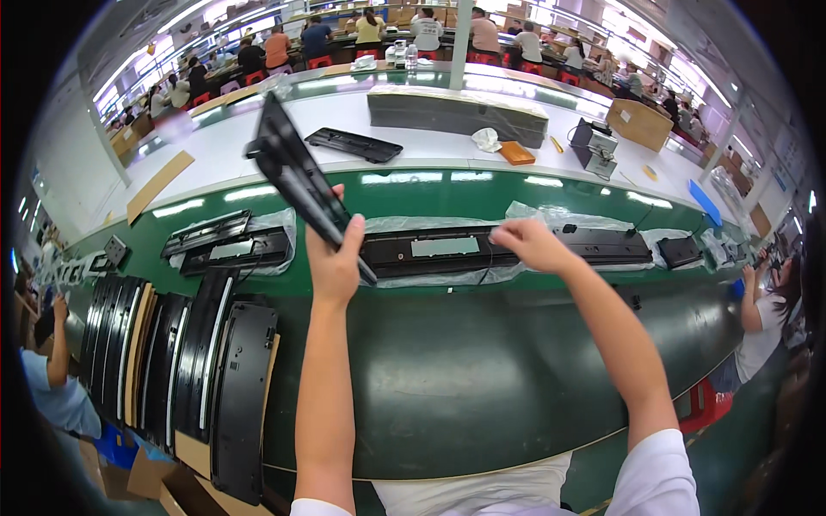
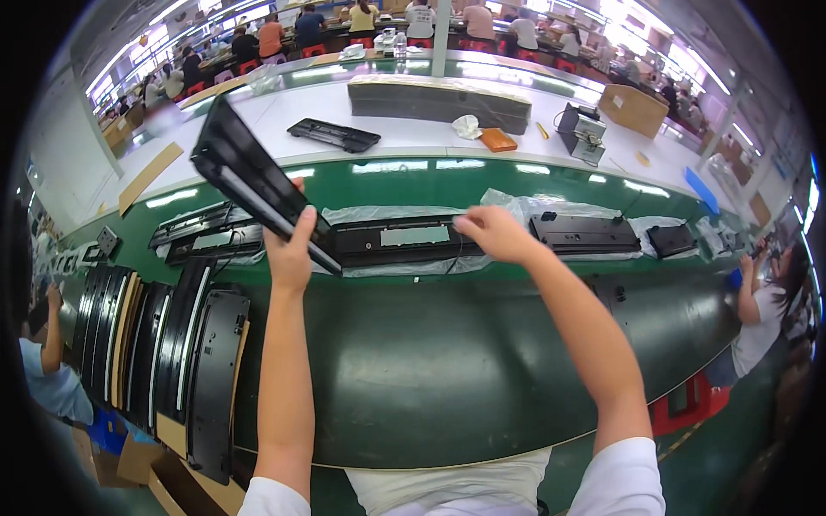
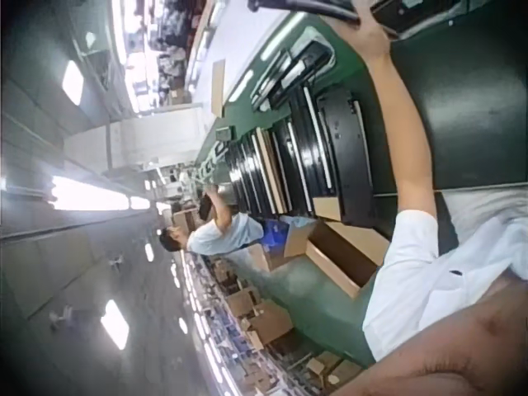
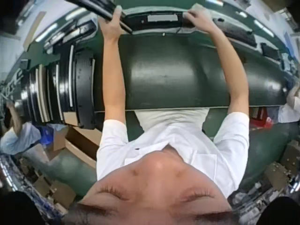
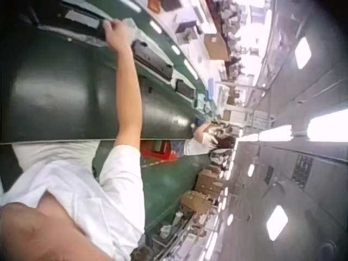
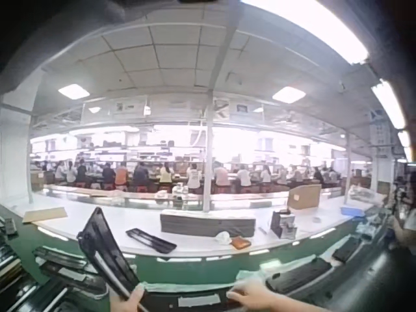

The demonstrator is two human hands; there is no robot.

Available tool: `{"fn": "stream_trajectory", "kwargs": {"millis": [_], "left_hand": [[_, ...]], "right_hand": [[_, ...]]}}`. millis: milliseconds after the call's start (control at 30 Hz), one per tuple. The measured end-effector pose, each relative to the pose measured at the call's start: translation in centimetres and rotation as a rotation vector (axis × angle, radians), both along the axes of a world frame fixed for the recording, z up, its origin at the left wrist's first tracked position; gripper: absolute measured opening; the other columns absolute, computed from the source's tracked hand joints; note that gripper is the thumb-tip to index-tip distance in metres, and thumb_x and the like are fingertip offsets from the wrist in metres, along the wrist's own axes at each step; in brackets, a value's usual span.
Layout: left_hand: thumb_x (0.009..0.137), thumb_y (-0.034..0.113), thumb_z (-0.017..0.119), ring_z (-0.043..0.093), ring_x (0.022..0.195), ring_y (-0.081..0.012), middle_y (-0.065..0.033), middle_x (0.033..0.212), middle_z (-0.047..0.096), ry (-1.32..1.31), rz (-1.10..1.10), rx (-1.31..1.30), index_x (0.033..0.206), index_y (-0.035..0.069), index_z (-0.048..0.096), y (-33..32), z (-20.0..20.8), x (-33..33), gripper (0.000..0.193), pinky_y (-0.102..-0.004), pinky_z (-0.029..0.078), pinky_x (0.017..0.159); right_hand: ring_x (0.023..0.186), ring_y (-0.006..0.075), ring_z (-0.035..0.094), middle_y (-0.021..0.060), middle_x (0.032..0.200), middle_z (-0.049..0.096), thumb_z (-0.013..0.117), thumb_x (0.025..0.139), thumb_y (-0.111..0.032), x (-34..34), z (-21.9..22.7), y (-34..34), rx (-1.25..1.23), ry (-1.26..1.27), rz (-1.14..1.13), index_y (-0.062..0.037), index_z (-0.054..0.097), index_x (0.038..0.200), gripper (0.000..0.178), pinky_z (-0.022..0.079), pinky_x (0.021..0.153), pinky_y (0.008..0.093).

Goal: The person picks up a black plastic component, places it into another black housing, and presses them together by hand. They repeat this process with several electronic components on a green assembly belt.

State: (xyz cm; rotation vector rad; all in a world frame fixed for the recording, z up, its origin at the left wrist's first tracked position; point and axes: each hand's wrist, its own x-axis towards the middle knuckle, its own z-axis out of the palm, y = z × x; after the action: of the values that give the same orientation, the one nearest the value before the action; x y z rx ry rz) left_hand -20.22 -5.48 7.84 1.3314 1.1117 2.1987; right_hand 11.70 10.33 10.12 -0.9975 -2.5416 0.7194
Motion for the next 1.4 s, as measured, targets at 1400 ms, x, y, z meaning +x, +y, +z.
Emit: {"fn": "stream_trajectory", "kwargs": {"millis": [1400], "left_hand": [[0.096,0.001,0.068,0.051,0.129,-0.0176,-0.0077,0.141,0.056,0.072,0.202,0.025,0.144,-0.001,0.053,-0.9,0.7,-3.5,0.050,-0.0322,0.039,0.110]], "right_hand": [[0.110,0.0334,0.069,0.0098,0.114,0.070,0.072,0.089,-0.012,-4.9,-4.5,2.3,0.376,-0.485,0.151,-0.0160,0.072,0.114,0.025,0.057,0.090,0.0472]]}}
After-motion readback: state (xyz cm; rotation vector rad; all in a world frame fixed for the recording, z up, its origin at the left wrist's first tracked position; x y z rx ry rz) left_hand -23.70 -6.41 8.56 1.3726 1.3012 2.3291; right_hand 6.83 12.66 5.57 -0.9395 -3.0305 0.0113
